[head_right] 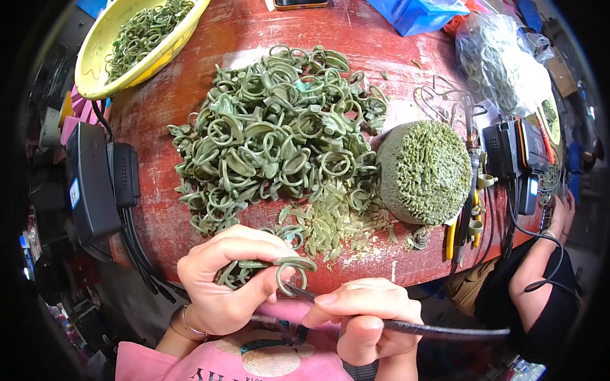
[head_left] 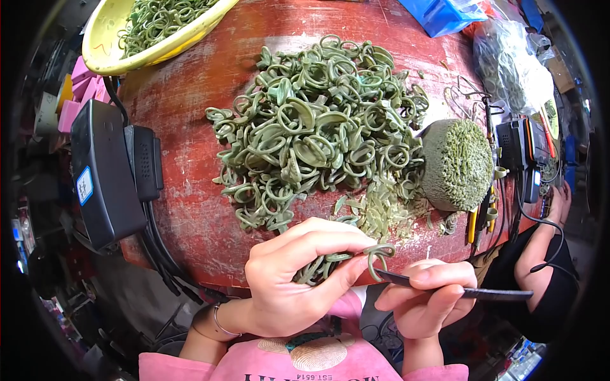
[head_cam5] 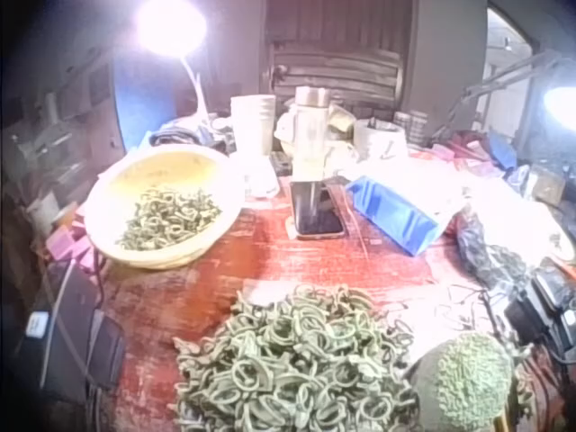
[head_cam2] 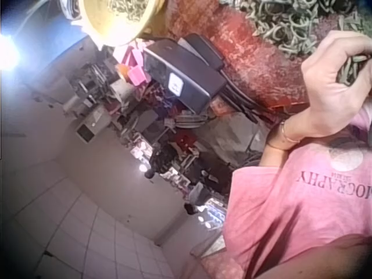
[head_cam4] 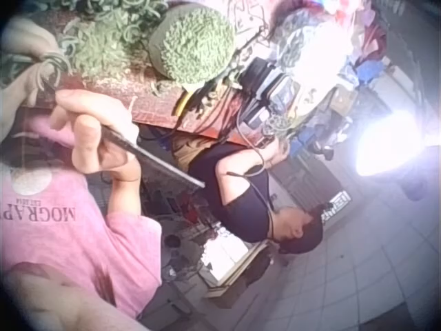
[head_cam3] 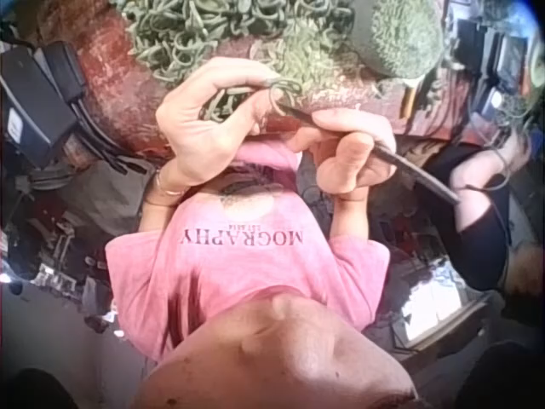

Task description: Refining and trimming green wax components using a carving tool and a heated pen.

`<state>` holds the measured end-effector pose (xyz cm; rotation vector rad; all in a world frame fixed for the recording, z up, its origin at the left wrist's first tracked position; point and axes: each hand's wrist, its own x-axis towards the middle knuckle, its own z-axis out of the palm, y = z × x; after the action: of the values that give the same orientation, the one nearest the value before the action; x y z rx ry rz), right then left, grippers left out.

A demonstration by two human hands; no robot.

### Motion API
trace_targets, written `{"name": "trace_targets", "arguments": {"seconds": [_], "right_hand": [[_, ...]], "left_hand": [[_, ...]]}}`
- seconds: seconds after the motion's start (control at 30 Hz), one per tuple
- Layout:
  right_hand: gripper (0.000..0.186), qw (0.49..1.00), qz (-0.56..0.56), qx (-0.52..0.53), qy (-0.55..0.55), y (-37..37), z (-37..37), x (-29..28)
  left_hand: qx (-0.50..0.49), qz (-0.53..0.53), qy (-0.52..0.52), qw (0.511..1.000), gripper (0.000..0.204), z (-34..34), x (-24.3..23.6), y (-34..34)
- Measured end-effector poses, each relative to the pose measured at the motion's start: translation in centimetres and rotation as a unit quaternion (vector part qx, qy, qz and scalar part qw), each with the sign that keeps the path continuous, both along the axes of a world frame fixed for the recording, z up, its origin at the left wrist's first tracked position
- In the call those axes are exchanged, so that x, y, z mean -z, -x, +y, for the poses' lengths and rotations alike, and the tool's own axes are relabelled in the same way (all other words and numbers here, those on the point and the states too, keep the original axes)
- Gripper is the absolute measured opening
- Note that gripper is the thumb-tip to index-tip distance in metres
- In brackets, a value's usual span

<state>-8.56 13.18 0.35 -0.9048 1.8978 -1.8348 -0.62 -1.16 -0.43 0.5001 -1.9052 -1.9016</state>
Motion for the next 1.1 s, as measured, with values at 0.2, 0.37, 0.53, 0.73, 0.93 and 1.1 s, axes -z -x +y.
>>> {"name": "trace_targets", "arguments": {"seconds": [0.2,0.37,0.53,0.73,0.93,1.1], "right_hand": [[0.036,0.997,0.019,0.016,0.072,0.9,0.1,0.3],[0.037,0.992,0.113,0.02,0.048,1.3,-0.6,0.1],[0.037,0.986,0.166,0.03,0.016,1.2,-0.4,0.3],[0.049,0.918,0.21,0.322,-0.1,4.6,1.1,-0.5],[0.016,0.821,0.338,0.352,-0.296,11.5,3.4,1.9],[0.021,0.827,0.364,0.325,-0.279,12.0,4.4,2.9]], "left_hand": [[0.025,-0.016,-0.009,1.0,0.023,-0.2,-0.4,0.1],[0.039,-0.009,-0.001,0.999,0.025,-0.4,-0.4,0.1],[0.047,0.002,-0.002,0.999,0.024,-0.5,-0.2,0.2],[0.043,-0.055,-0.039,0.997,0.024,-0.2,-0.4,0.1],[0.017,-0.006,-0.013,1.0,0.018,0.4,0.1,0.5],[0.011,0.038,0.111,0.993,0.017,0.0,0.4,0.6]]}}
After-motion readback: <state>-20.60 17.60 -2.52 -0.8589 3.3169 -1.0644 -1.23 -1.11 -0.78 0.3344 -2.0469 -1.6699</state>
